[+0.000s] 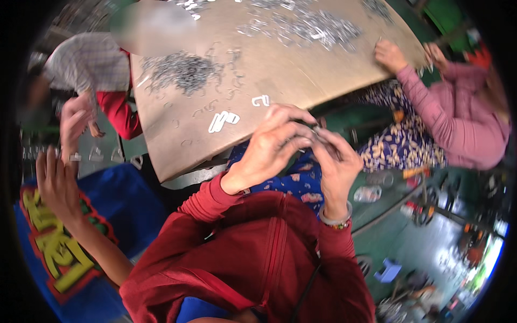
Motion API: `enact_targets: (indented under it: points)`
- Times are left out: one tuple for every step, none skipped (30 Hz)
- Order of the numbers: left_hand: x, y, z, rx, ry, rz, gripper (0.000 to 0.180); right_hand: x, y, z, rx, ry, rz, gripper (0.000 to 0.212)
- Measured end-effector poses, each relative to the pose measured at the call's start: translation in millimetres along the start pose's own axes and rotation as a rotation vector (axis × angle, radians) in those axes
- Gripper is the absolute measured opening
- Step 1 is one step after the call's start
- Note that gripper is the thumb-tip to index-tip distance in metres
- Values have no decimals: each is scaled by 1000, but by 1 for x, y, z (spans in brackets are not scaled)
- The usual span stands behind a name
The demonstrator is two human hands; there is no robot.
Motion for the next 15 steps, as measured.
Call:
enact_targets:
  points:
    - [-4,1,2,-2,-24,17,13,2,-1,0,17,22,-18,19]
    - [-6,1,4,2,-44,25,13,3,-3,1,33,41,-26,19]
    - [-14,4,3,5,-57,42,13,8,1,4,55,58,-9,19]
    - [-20,6,2,12,-67,53,12,15,2,4,51,55,-18,19]
    - [-25,8,1,20,-76,58,12,22,3,4,47,51,-22,19]
    - [-23,11,0,8,-75,66,12,22,4,3,45,55,-26,19]
    - [-21,14,-2,-4,-74,71,11,20,6,4,33,63,-15,19]
    - [-19,18,-2,-15,-73,73,11,18,9,4,45,76,3,20]
    - [-20,20,1,-10,-54,76,11,17,10,1,55,84,20,20]
    - [-21,21,4,-9,-44,84,12,16,12,-1,65,92,37,21]
    - [-22,23,8,-8,-35,93,12,18,14,-7,38,107,26,23]
    - [-25,24,11,-7,-29,98,12,18,17,-8,55,101,50,23]
    - [-26,23,14,7,-29,95,12,18,19,-8,71,94,72,24]
    - [-27,24,18,18,-34,103,12,18,21,-8,88,88,92,24]
    - [-29,23,21,30,-49,114,12,20,23,-9,67,77,59,22]
Point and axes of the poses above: each hand's wrist, its own y-axis towards the middle knuckle, its own x-axis out of the back of the hand, z = x × y, the point moved 7 cm from there along y, towards the middle knuckle, and after that the axes turned 4 degrees about y, right-handed, at the moved point
